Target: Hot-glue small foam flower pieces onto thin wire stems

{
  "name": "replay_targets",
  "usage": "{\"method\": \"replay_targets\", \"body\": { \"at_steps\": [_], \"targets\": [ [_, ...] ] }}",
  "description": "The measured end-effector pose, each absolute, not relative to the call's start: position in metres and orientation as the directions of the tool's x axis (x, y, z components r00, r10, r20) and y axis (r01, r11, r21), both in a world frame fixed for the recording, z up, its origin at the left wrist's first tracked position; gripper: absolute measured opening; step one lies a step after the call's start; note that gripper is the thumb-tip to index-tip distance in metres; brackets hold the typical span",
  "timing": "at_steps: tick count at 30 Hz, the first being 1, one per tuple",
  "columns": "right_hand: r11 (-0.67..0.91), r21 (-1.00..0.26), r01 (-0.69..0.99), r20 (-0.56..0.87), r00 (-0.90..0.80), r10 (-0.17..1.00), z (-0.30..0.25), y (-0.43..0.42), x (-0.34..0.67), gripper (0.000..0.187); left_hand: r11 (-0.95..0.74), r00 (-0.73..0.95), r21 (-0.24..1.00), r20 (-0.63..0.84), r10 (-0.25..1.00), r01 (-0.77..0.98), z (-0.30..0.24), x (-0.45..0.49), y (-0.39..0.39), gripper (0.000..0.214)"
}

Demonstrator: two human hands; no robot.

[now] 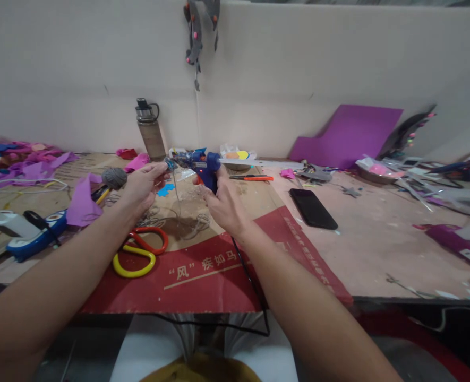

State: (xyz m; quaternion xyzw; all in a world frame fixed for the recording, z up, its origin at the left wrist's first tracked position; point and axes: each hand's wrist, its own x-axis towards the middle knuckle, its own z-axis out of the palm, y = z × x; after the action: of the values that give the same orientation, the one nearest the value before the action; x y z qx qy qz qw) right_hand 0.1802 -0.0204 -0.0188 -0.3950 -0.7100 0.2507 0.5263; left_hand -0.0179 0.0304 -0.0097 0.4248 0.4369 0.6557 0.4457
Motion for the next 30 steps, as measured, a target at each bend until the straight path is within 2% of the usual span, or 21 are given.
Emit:
{"method": "replay_targets", "body": {
  "at_steps": [3,25,30],
  "targets": [
    [0.586,-0.763,0.271,0.561,-0.173,0.81,-0.0204,-0.0189,0.1809,0.034,-0.236,-0.22,0.945,0.186,0.958,-0.227,-0.0108,-0.0178,0.0309,0.019],
    [0.628,-0.711,0.317,0.61,-0.168,0.775,-0.028,-0.0115,0.1824,0.029,-0.289,-0.189,0.936,0.252,0.949,-0.203,-0.0141,-0.0144,0.0312,0.018],
    [0.636,-0.704,0.315,0.62,-0.165,0.767,-0.0268,-0.0124,0.1812,0.032,-0.301,-0.19,0.934,0.266,0.945,-0.193,-0.0148,-0.0149,0.0309,0.018]
  ]
}}
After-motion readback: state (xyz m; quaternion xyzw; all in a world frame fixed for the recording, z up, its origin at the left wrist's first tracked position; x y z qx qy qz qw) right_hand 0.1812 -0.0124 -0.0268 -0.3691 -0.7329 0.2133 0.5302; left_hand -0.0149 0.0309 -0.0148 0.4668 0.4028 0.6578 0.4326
